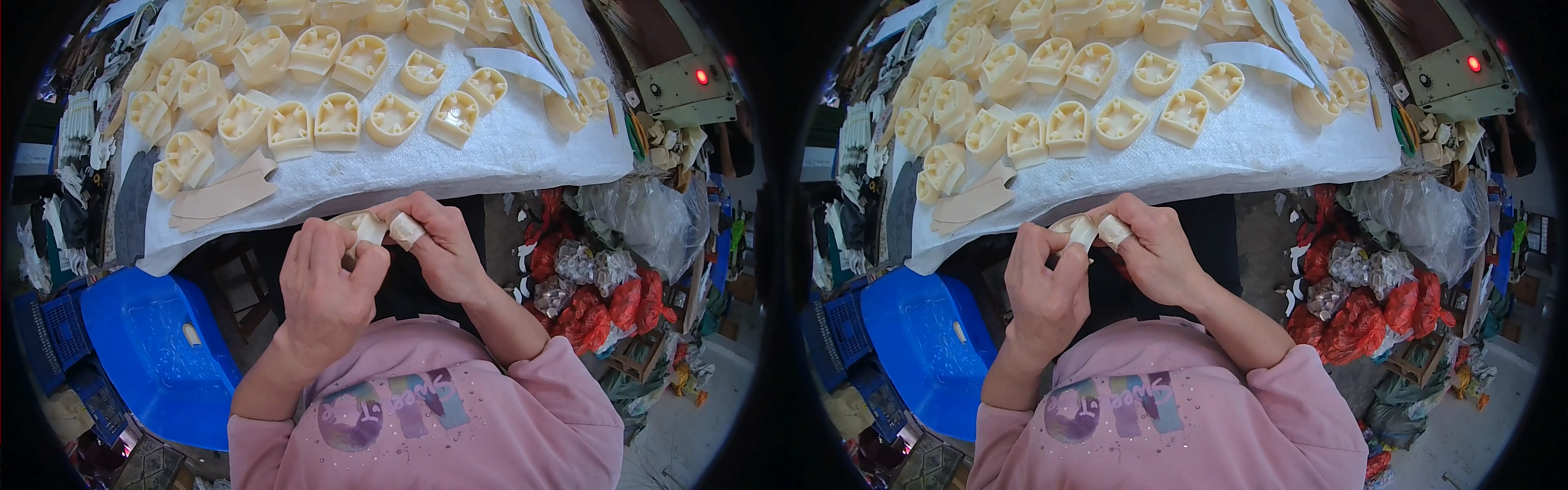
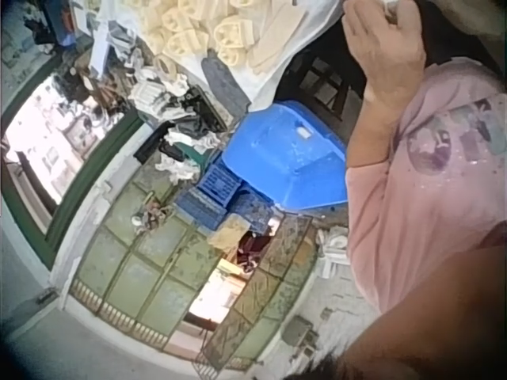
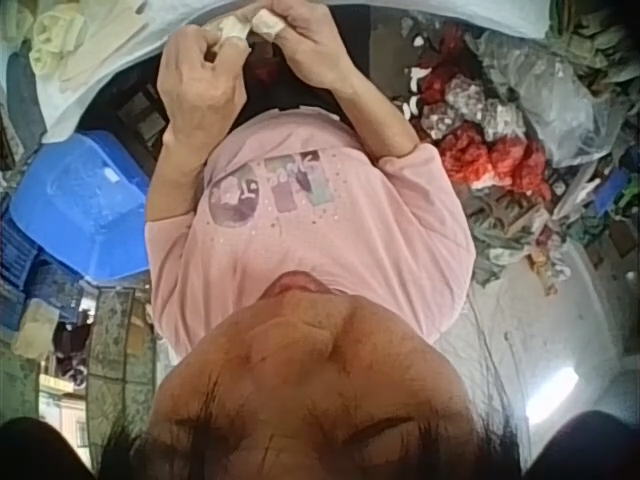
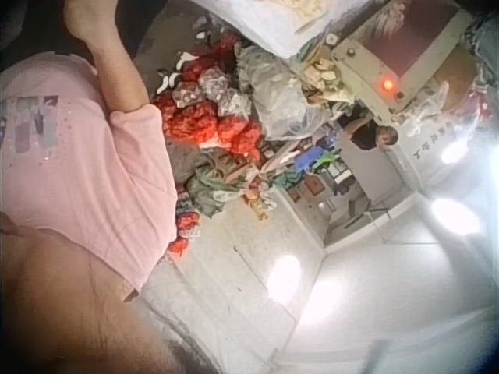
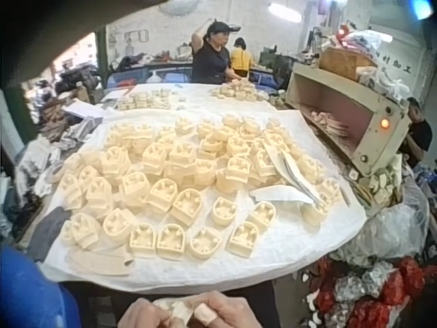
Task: Trimming and adjusting plastic shoe sole components using scissors.
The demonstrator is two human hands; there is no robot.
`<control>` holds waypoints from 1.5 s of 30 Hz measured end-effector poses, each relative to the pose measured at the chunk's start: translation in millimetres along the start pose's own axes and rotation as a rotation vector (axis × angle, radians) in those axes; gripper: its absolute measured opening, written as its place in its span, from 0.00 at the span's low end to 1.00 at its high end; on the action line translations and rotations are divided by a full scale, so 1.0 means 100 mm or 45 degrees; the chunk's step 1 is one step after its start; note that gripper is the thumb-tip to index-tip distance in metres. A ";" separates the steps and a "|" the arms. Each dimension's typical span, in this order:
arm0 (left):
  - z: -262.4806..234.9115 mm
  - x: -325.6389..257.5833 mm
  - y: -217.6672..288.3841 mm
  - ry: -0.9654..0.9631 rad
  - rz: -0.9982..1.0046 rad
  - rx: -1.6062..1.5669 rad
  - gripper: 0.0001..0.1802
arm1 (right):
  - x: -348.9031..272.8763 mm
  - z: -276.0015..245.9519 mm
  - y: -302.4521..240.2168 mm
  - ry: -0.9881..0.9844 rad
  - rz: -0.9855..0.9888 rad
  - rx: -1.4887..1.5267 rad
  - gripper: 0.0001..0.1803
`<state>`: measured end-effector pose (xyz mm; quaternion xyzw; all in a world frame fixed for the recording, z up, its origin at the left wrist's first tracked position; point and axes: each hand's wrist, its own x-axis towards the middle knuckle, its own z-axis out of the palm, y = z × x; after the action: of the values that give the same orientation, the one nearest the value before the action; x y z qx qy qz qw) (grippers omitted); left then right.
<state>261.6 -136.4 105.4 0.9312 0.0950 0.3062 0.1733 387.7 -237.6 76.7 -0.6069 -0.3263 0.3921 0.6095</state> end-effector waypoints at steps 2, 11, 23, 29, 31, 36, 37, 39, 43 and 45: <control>-0.04 -0.02 -0.04 -0.102 -0.052 -0.076 0.14 | 0.02 -0.04 0.00 -0.060 -0.134 -0.234 0.12; 0.10 -0.18 -0.12 0.161 -0.389 -0.980 0.10 | 0.21 -0.31 -0.02 -0.426 0.286 0.337 0.26; 0.14 -0.23 -0.18 0.213 -0.408 -0.949 0.07 | 0.28 -0.17 -0.01 -0.343 0.146 0.239 0.29; 0.18 -0.17 -0.06 0.409 -0.951 -1.545 0.08 | 0.24 -0.16 0.02 -0.250 -0.534 -0.289 0.17; 0.21 -0.18 -0.06 0.388 -0.972 -1.560 0.08 | 0.20 -0.06 -0.04 -0.161 -0.437 -0.145 0.14; 0.21 -0.15 -0.07 0.379 -0.871 -1.516 0.06 | 0.22 -0.02 -0.05 -0.021 -0.564 -0.421 0.14; 0.20 -0.15 -0.07 0.378 -0.868 -1.518 0.06 | 0.22 -0.03 -0.04 -0.052 -0.518 -0.370 0.14; 0.17 -0.13 -0.07 0.273 -0.901 -1.504 0.07 | 0.23 -0.04 -0.08 -0.039 -0.571 -0.434 0.14; 0.14 -0.10 0.00 0.243 -0.889 -1.515 0.07 | 0.20 -0.04 -0.18 0.042 -0.744 -0.739 0.12; 0.16 -0.13 0.02 0.285 -0.895 -1.467 0.10 | 0.20 -0.02 -0.16 0.080 -0.785 -0.719 0.11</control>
<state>261.7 -146.6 87.3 0.5669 0.2310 0.3279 0.7195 400.7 -220.5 90.5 -0.6358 -0.5686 0.0678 0.5176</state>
